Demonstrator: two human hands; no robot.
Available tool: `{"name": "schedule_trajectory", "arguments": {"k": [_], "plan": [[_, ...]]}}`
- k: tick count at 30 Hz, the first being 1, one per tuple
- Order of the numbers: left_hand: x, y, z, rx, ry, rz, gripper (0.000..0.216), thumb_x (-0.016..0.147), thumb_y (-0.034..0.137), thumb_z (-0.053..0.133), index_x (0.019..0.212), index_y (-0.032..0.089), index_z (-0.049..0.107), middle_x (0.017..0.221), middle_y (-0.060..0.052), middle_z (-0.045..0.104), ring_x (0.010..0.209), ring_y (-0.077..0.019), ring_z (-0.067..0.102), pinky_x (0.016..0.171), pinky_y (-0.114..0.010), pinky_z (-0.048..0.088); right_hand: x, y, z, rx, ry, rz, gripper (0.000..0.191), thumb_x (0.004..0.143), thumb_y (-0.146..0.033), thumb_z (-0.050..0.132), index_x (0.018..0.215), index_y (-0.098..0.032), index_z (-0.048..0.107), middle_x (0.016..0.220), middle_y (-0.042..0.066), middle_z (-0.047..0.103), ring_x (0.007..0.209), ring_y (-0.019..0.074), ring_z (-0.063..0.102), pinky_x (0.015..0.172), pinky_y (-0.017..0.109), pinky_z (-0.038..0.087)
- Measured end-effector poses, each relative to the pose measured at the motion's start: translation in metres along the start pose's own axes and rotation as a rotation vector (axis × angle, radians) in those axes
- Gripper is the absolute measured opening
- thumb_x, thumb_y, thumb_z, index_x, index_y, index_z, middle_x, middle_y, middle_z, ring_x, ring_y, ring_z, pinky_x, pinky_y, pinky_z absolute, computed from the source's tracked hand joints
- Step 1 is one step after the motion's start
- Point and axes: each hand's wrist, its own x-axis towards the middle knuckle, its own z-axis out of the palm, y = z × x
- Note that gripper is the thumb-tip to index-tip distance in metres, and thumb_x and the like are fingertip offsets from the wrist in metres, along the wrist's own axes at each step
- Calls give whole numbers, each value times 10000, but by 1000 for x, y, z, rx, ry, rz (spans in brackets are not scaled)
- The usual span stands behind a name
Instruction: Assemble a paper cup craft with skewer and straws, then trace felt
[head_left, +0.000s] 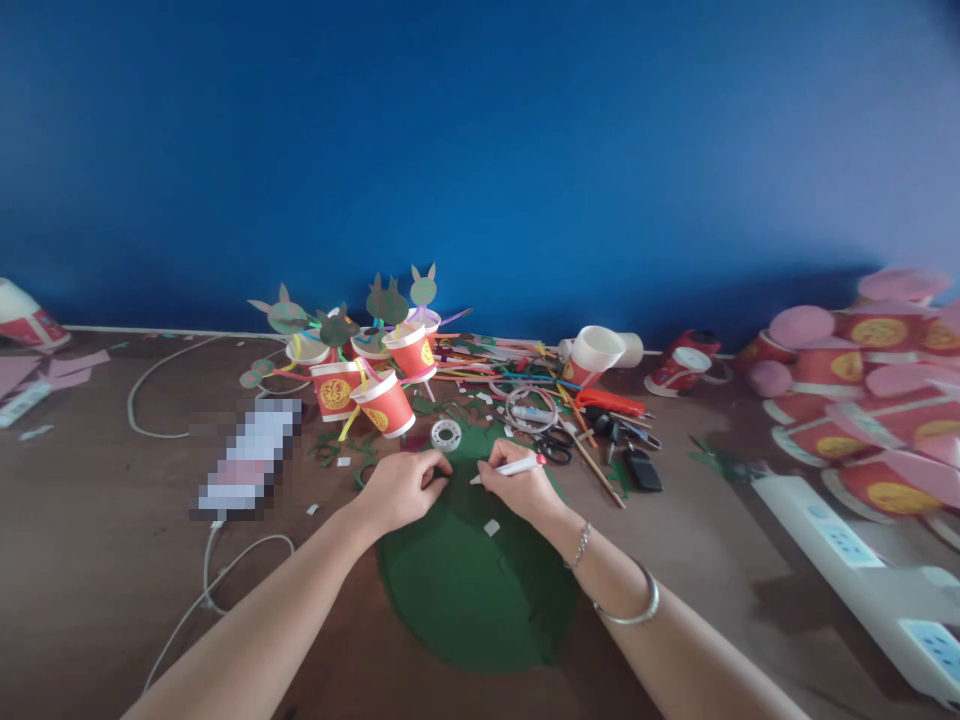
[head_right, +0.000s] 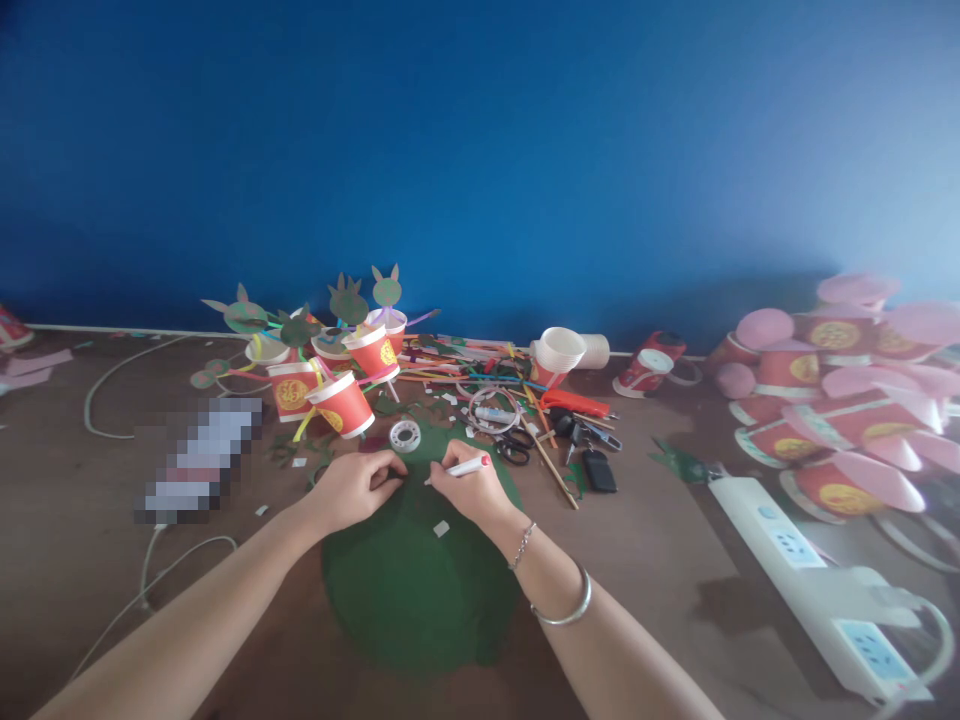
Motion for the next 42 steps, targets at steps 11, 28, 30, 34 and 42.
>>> {"name": "schedule_trajectory", "arguments": {"k": [11, 28, 30, 34, 42], "plan": [[0, 0, -1, 3, -10, -13, 119, 792, 242, 546, 864, 224, 640, 522, 54, 497, 507, -116, 489, 517, -225, 283, 0, -1, 0, -5, -6, 2, 240, 710, -263, 556, 536, -215, 398, 467, -53, 473, 455, 97, 419, 443, 210, 300], [0, 0, 0, -31, -7, -18, 120, 788, 241, 551, 863, 221, 643, 521, 57, 492, 498, -110, 477, 522, -220, 281, 3, 2, -3, 112, 56, 45, 216, 702, -267, 510, 531, -221, 387, 446, -31, 524, 442, 105, 455, 457, 212, 344], [0, 0, 0, -32, -6, -19, 115, 787, 240, 553, 857, 221, 643, 518, 59, 488, 498, -109, 477, 522, -219, 280, 3, 2, -2, 90, 63, 38, 214, 696, -264, 511, 528, -221, 386, 447, -30, 523, 443, 105, 456, 455, 210, 343], [0, 0, 0, -29, -3, -17, 113, 786, 237, 555, 858, 222, 641, 523, 58, 490, 505, -111, 480, 523, -219, 281, 2, 3, 0, 20, 36, 22, 213, 696, -249, 527, 531, -216, 396, 449, -44, 501, 435, 98, 453, 447, 205, 334], [0, 0, 0, -22, -3, -20, 111, 784, 233, 555, 856, 223, 639, 516, 61, 481, 499, -109, 476, 521, -218, 277, 1, 1, 1, 10, 11, 5, 231, 699, -261, 549, 535, -215, 393, 463, -53, 468, 454, 96, 432, 437, 202, 300]]}}
